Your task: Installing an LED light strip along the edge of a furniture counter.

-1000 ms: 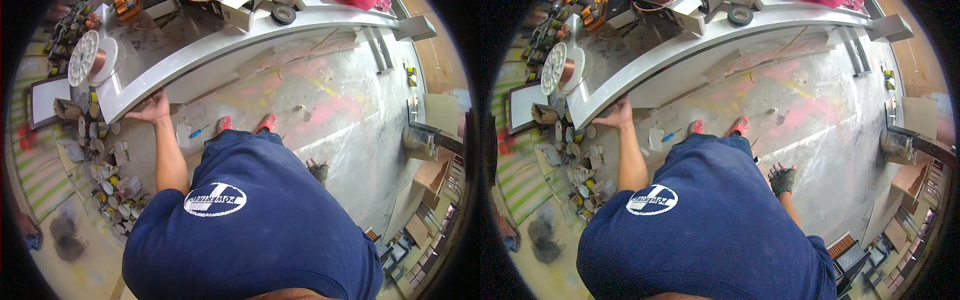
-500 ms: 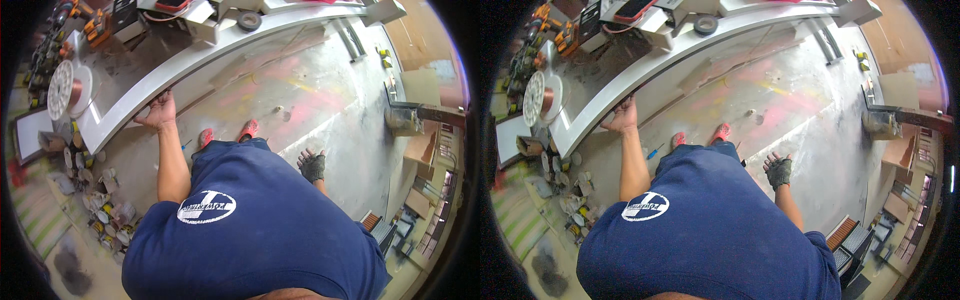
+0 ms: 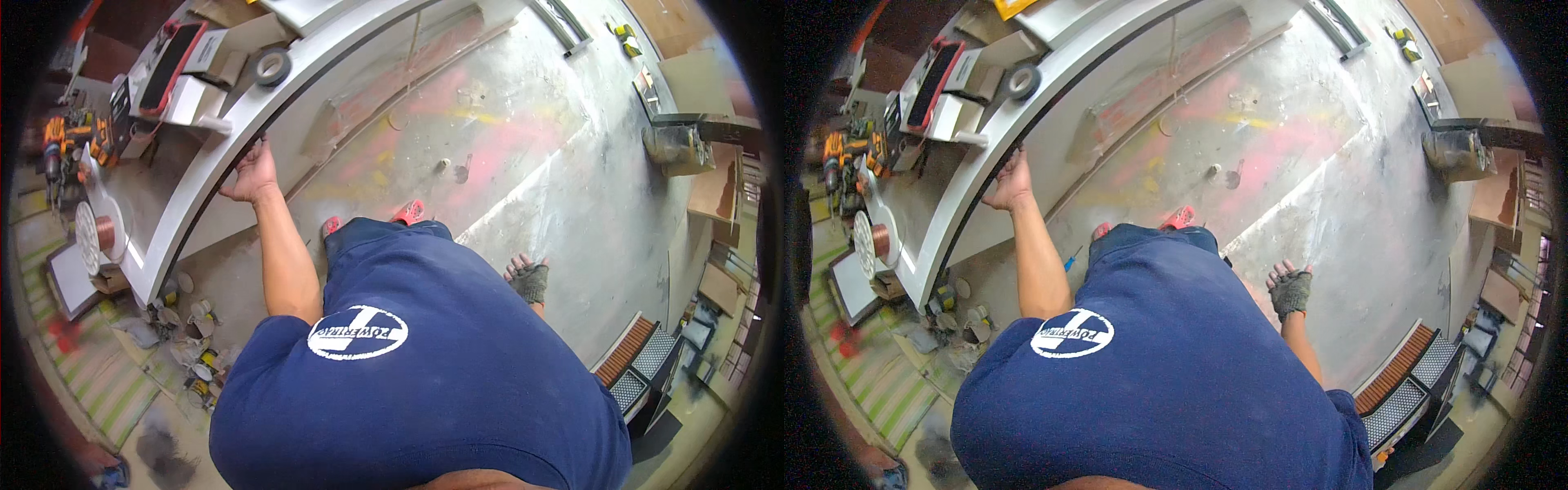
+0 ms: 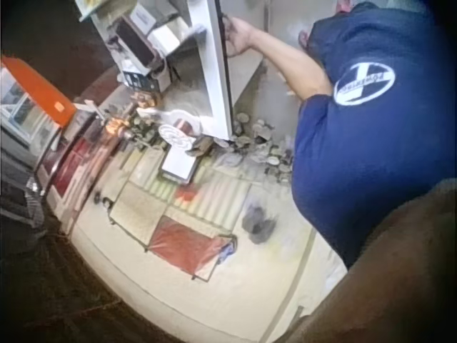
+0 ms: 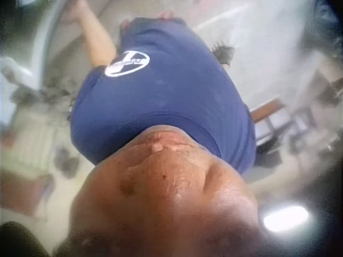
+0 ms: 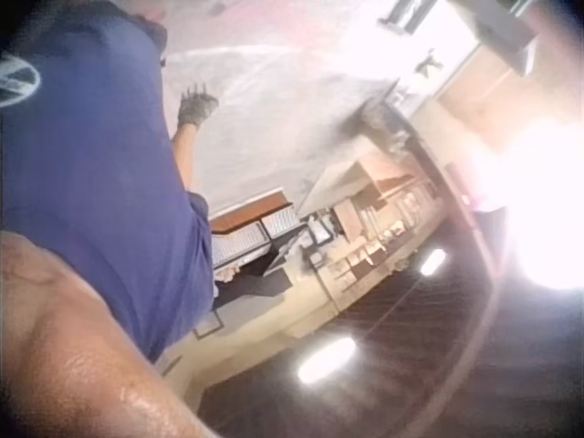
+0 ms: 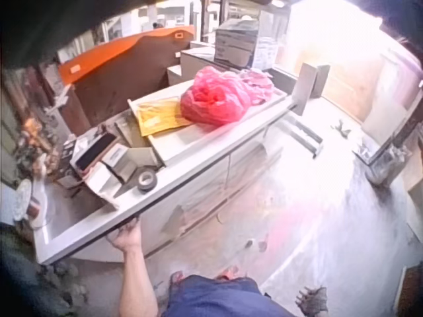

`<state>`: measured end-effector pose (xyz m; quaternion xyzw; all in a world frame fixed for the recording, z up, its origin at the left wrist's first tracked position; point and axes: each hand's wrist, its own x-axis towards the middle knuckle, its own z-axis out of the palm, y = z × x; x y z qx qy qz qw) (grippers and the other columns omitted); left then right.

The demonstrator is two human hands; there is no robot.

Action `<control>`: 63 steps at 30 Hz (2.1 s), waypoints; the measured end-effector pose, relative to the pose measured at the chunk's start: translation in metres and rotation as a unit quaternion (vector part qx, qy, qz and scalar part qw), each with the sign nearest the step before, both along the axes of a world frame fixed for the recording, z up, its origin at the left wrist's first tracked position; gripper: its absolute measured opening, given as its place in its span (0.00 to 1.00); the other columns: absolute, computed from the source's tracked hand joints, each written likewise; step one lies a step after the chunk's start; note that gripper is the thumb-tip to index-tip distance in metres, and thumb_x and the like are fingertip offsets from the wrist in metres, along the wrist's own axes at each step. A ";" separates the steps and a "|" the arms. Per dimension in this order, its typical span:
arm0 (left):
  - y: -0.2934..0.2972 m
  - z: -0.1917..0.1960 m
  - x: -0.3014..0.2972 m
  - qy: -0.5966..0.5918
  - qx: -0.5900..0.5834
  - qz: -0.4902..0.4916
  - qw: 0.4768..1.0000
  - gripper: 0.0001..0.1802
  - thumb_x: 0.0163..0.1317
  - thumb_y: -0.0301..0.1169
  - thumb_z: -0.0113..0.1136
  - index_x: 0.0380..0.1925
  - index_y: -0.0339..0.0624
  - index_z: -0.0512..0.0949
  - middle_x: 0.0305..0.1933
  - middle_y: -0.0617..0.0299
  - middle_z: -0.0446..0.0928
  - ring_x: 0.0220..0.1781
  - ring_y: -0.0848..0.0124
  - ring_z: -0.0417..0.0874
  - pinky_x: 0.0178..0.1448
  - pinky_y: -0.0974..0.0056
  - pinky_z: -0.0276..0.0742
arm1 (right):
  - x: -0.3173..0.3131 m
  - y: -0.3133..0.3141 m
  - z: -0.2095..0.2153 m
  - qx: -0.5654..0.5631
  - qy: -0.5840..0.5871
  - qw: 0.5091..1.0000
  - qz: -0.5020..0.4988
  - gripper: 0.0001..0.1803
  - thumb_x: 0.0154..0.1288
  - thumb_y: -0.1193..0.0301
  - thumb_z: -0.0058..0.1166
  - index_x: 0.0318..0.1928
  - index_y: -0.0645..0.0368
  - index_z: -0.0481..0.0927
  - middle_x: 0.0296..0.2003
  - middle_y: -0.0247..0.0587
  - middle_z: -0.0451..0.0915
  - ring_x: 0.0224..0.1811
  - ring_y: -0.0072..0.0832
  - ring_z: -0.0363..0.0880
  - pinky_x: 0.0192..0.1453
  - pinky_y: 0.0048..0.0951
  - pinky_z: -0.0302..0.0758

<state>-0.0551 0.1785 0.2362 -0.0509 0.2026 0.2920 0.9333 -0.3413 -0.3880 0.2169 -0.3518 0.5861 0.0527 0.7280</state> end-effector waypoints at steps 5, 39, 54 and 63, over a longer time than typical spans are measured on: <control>-0.050 0.008 0.043 0.013 -0.024 0.017 0.999 0.49 0.57 0.74 0.33 0.58 0.43 0.72 0.64 0.53 0.71 0.71 0.55 0.63 0.71 0.32 0.41 | 0.008 -0.062 0.020 -0.028 -0.054 0.996 -0.070 0.48 0.64 0.30 0.30 0.66 0.58 0.65 0.67 0.53 0.61 0.65 0.49 0.62 0.67 0.48 0.60; -0.288 0.016 0.223 -0.026 -0.052 -0.111 0.992 0.45 0.52 0.71 0.43 0.58 0.49 0.74 0.67 0.57 0.68 0.73 0.61 0.60 0.74 0.40 0.43 | 0.624 0.113 -0.019 -0.332 -0.304 0.387 0.805 0.27 0.65 0.51 0.50 0.57 0.55 0.76 0.48 0.53 0.81 0.51 0.50 0.78 0.55 0.46 0.72; -0.358 0.008 0.281 0.062 0.087 0.170 0.980 0.56 0.57 0.77 0.26 0.64 0.36 0.65 0.71 0.48 0.62 0.74 0.55 0.57 0.74 0.44 0.49 | 0.696 0.033 -0.068 -0.091 -0.349 0.288 0.887 0.22 0.67 0.52 0.50 0.45 0.59 0.78 0.41 0.48 0.83 0.48 0.45 0.80 0.53 0.42 0.73; -0.381 0.040 0.301 0.163 0.064 0.254 0.951 0.54 0.60 0.73 0.30 0.63 0.32 0.63 0.67 0.45 0.64 0.71 0.55 0.61 0.73 0.47 0.54 | 0.713 0.030 -0.069 -0.072 -0.418 0.264 0.867 0.18 0.63 0.57 0.54 0.43 0.58 0.74 0.38 0.50 0.83 0.44 0.46 0.81 0.50 0.43 0.74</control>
